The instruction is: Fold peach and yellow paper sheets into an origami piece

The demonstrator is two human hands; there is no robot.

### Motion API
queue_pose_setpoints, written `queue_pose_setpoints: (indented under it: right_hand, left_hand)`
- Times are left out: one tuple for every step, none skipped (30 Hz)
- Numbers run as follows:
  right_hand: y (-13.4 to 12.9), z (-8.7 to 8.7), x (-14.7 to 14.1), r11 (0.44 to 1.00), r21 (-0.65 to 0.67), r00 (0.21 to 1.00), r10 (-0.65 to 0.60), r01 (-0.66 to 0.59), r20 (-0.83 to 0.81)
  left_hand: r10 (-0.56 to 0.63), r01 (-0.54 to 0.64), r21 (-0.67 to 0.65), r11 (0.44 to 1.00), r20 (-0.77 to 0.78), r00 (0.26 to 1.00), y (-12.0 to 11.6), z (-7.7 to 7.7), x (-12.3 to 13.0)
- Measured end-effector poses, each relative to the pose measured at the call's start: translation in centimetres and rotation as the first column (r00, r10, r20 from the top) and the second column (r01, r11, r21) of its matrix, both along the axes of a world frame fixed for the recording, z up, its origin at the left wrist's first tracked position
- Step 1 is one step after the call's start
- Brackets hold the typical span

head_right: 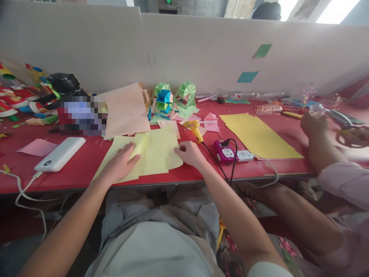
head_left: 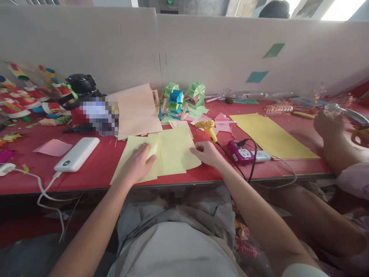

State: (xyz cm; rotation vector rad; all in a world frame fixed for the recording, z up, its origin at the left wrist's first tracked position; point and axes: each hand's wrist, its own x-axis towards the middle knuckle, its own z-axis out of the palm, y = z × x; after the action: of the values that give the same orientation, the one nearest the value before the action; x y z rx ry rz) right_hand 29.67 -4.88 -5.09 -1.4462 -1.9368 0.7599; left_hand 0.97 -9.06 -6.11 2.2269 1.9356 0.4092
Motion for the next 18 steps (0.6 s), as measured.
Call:
queue_pose_setpoints:
  right_hand:
    - [0.0,0.0,0.0,1.000,0.000,1.000,-0.004,0.004,0.008]
    - [0.1,0.0,0.0,1.000,-0.001,1.000,-0.004,0.004,0.017]
    - [0.1,0.0,0.0,1.000,-0.005,1.000,-0.001,0.001,0.025]
    - [0.1,0.0,-0.1,1.000,-0.008,1.000,0.003,-0.002,0.031]
    - [0.1,0.1,-0.3,1.000,-0.011,0.999,0.008,-0.008,0.034]
    - [0.0,0.2,-0.5,1.000,-0.015,0.999,0.014,-0.013,0.033]
    - [0.0,0.3,-0.8,1.000,-0.019,0.999,0.018,-0.018,0.030]
    - [-0.1,0.4,-1.1,0.999,-0.025,0.999,0.023,-0.022,0.024]
    - [-0.2,0.6,-1.6,0.999,-0.029,1.000,0.018,-0.018,0.021]
    - [-0.2,0.8,-2.0,0.999,-0.039,1.000,0.007,-0.006,0.026]
    - [-0.3,0.9,-2.5,0.999,-0.050,0.999,0.000,0.002,0.033]
    - [-0.3,1.0,-2.9,0.998,-0.061,0.999,-0.001,0.003,0.042]
    - [-0.2,1.0,-3.3,0.997,-0.078,0.999,0.006,-0.002,0.052]
    - [-0.1,1.0,-3.6,0.996,-0.087,0.999,0.013,-0.008,0.053]
    - [0.0,1.0,-3.7,0.997,-0.080,0.999,0.011,-0.008,0.034]
    - [0.1,0.9,-3.7,0.998,-0.062,1.000,-0.001,0.000,-0.003]
    - [0.2,0.7,-3.6,0.999,-0.040,0.998,-0.016,0.013,-0.062]
    - [0.3,0.6,-3.4,0.999,-0.024,0.989,-0.036,0.033,-0.144]
  left_hand:
    - [0.042,-0.042,0.009,0.999,0.012,0.999,-0.2,0.1,-0.2]
    - [0.089,-0.089,0.008,0.996,0.029,0.996,-0.4,0.5,-0.3]
    - [0.131,-0.131,-0.001,0.991,0.047,0.990,-0.5,1.0,-0.4]
    - [0.149,-0.149,-0.004,0.989,0.069,0.986,-0.7,1.6,-0.3]
    - [0.150,-0.152,0.016,0.988,0.099,0.984,-0.7,2.2,-0.2]
    - [0.147,-0.155,0.051,0.987,0.133,0.980,-0.8,2.9,0.1]
    - [0.145,-0.160,0.079,0.984,0.163,0.976,-0.8,3.5,0.6]
    - [0.144,-0.164,0.093,0.982,0.190,0.971,-0.8,4.1,1.1]
    - [0.140,-0.163,0.091,0.983,0.215,0.967,-0.7,4.5,1.9]
    - [0.135,-0.158,0.076,0.984,0.242,0.961,-0.6,4.7,2.7]
    - [0.123,-0.143,0.053,0.988,0.273,0.954,-0.4,4.8,3.5]
    - [0.105,-0.118,0.022,0.993,0.313,0.944,-0.2,4.7,4.4]
    - [0.081,-0.083,-0.010,0.997,0.363,0.928,0.0,4.4,5.1]
    - [0.069,-0.058,-0.039,0.998,0.412,0.908,0.1,4.1,5.8]
    - [0.063,-0.033,-0.072,0.997,0.450,0.891,0.3,3.8,6.2]
    - [0.052,-0.004,-0.099,0.995,0.490,0.870,0.4,3.4,6.4]
    - [0.049,0.011,-0.110,0.994,0.531,0.846,0.5,3.1,6.4]
    - [0.054,0.011,-0.110,0.994,0.571,0.819,0.6,2.9,6.0]
